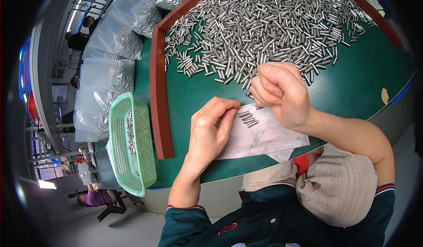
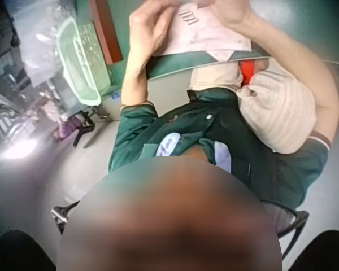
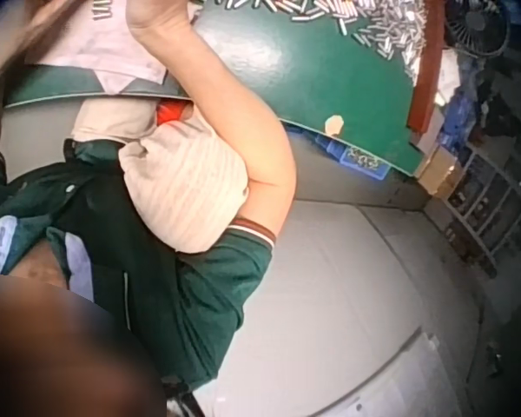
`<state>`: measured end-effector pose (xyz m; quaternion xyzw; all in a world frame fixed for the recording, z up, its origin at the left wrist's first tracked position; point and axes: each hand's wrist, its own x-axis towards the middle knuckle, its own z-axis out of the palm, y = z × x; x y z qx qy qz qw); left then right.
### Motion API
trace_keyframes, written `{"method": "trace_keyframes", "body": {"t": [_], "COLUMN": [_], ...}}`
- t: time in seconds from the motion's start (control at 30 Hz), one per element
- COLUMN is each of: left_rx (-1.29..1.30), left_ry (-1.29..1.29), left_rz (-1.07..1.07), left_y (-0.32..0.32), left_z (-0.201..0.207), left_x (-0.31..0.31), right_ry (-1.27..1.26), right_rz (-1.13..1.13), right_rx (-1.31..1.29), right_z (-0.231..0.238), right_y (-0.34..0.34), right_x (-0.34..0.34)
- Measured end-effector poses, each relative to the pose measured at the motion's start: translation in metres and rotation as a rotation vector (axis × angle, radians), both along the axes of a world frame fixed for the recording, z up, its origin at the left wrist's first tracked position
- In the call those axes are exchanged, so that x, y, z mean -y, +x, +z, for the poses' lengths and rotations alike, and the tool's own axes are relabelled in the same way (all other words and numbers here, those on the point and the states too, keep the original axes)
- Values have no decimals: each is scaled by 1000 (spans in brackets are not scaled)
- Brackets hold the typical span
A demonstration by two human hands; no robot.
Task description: Inspecting and sorting small metal pins at a factory workbench.
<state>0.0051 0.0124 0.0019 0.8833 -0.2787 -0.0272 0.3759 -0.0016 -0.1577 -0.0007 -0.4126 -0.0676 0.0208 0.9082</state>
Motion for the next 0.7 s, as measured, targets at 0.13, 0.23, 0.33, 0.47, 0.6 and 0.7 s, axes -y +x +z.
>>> {"method": "trace_keyframes", "body": {"t": [0.13, 0.23, 0.33, 0.47, 0.6, 0.7], "left_rx": [-655, -795, -898, -889, -489, 220], "left_ry": [-539, -616, -697, -697, -295, 18], "left_rz": [80, 92, 119, 164, 353, 102], "left_y": [2, 5, 5, 4, -2, -5], "left_z": [10, 12, 13, 14, 23, 15], "left_x": [-4, -6, -9, -7, -4, -9], "right_ry": [-10, 11, -6, -1, 13, 14], "right_rz": [-5, 2, 7, 18, 19, 18], "right_rx": [5, -3, 5, -5, 0, -2], "right_z": [0, -1, -3, -3, -4, -1], "right_y": [0, -1, 0, 0, 1, 1], "right_x": [0, 0, -1, -1, 2, -2]}}
